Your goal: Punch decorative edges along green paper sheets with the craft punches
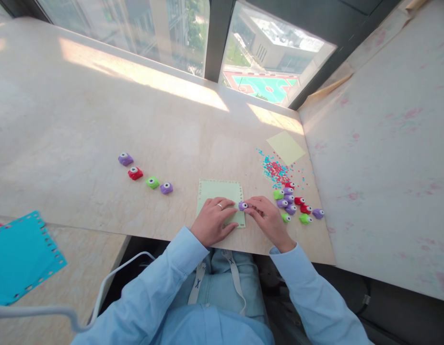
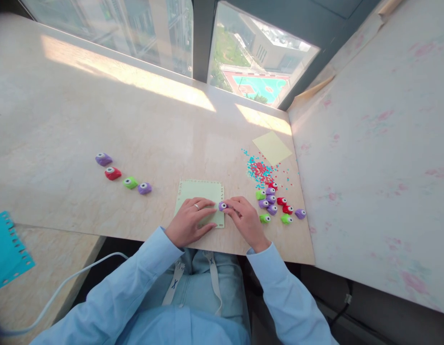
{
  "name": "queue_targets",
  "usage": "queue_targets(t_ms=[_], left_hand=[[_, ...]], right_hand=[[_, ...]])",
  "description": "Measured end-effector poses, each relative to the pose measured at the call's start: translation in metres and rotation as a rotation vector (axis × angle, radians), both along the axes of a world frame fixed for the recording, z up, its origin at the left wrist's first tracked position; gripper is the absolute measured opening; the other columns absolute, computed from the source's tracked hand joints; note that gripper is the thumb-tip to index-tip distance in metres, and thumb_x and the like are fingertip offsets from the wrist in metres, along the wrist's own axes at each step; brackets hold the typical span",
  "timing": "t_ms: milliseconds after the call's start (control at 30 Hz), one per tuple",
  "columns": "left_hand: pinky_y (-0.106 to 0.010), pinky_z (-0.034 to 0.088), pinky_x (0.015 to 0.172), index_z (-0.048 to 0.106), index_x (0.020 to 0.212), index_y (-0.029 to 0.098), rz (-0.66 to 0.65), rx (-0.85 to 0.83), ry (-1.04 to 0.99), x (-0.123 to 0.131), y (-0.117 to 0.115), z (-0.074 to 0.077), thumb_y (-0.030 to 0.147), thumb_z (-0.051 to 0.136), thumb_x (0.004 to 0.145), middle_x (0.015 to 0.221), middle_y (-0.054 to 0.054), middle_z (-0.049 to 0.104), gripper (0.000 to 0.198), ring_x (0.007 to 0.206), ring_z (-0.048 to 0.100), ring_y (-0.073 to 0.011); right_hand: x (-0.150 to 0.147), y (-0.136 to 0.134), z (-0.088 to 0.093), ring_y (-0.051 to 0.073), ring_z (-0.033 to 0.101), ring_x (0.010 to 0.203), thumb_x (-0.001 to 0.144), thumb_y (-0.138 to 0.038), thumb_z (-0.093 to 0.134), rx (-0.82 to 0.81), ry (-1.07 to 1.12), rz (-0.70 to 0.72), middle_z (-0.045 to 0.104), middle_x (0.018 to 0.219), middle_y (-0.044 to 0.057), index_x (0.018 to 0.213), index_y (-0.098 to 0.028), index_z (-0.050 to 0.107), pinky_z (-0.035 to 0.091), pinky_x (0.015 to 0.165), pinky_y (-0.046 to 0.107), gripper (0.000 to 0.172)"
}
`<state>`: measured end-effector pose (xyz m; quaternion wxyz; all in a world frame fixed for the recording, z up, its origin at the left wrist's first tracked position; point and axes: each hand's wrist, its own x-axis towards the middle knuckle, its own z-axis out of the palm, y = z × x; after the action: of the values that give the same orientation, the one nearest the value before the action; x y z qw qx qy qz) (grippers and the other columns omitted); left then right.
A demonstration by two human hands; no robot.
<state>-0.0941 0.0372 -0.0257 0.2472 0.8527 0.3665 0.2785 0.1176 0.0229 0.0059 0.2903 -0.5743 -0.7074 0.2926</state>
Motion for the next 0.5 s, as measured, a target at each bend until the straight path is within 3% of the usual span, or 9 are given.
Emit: queue_targets(t_ms=[267, 500], left_hand=[[-0.044, 0.043, 0.091, 0.066, 0.113, 0.02, 0.007, -0.015, -0.012, -0.0006, -0.0002, 0.003, 0.038, 0.06, 0.089, 0.118, -0.01, 0.066, 0.031, 0.112, 0.055, -0.0263], [-0.044, 0.043, 0.092, 0.065, 0.113, 0.02, 0.006, -0.019, -0.016, -0.0011, 0.0, 0.0023, 0.037, 0.059, 0.09, 0.119, -0.009, 0.066, 0.029, 0.112, 0.055, -0.0266]], right_hand=[[-0.0005, 0.0021, -0.0023, 0.02, 0.063, 0.087, 0.09, -0.03, 0.061, -0.005, -0.003, -0.035, 0.066, 0.103, 0.006, 0.104, -0.025, 0.069, 0.053, 0.07, 0.032, 0.017], [0.0004, -0.0006, -0.0042, 0.02, 0.063, 0.089, 0.09, -0.031, 0.061, -0.001, -0.006, -0.033, 0.066, 0.103, 0.006, 0.104, -0.026, 0.069, 0.054, 0.071, 0.032, 0.017]])
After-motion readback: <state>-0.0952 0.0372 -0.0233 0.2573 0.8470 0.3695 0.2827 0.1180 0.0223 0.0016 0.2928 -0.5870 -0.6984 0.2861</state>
